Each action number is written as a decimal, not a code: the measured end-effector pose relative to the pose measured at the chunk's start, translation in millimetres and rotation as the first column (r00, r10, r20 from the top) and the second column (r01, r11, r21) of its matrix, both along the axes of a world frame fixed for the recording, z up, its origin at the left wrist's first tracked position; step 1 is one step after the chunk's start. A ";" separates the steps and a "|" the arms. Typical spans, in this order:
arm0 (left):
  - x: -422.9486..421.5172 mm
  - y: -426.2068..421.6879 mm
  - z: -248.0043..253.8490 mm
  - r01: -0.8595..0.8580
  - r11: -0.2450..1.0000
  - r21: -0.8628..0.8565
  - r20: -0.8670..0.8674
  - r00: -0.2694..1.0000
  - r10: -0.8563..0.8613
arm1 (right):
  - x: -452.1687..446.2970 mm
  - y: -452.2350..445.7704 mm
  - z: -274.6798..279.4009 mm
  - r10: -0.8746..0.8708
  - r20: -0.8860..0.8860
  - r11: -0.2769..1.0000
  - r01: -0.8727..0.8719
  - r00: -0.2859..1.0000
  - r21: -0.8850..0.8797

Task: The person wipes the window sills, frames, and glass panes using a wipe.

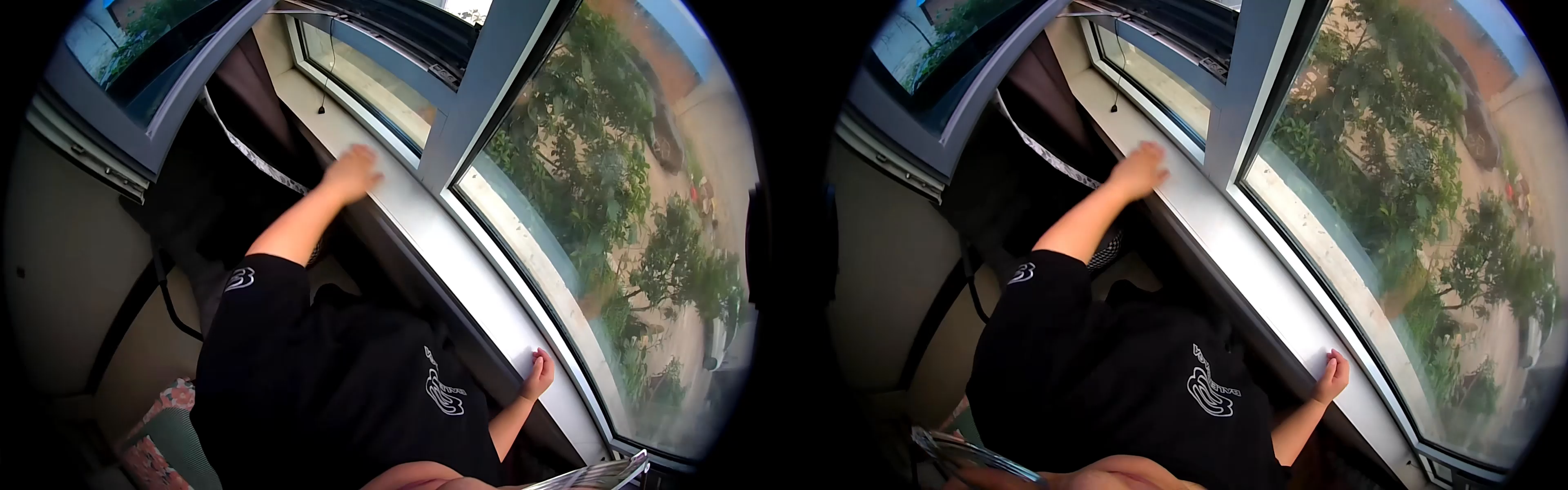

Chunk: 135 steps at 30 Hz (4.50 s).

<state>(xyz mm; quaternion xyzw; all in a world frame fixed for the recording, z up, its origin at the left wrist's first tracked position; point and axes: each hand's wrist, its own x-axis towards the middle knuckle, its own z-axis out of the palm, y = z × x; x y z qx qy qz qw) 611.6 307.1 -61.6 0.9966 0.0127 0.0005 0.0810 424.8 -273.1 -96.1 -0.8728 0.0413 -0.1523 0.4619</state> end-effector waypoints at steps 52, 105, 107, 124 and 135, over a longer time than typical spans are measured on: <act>-97.9 -217.4 -82.1 0.051 0.611 -0.790 0.412 0.782 0.468 | 6.0 1.0 25.0 0.379 0.029 0.876 -0.348 0.925 -0.335; 3.5 52.7 -104.2 0.194 0.177 -0.965 0.263 0.687 0.677 | 95.6 254.0 48.2 0.509 -0.317 0.527 -0.581 0.800 -0.620; -46.7 -22.9 -101.8 0.108 0.245 -0.963 0.232 0.792 0.565 | 97.5 254.6 49.9 0.517 -0.314 0.544 -0.588 0.797 -0.599; -14.3 -8.0 -88.6 0.056 0.320 -0.946 0.254 0.740 0.623 | 97.0 248.7 45.5 0.586 -0.156 0.625 -0.566 0.795 -0.537; -78.4 -128.3 -84.0 -0.037 0.447 -0.894 0.175 0.888 0.425 | 76.2 195.4 59.5 0.732 0.052 0.656 -0.682 0.679 -0.322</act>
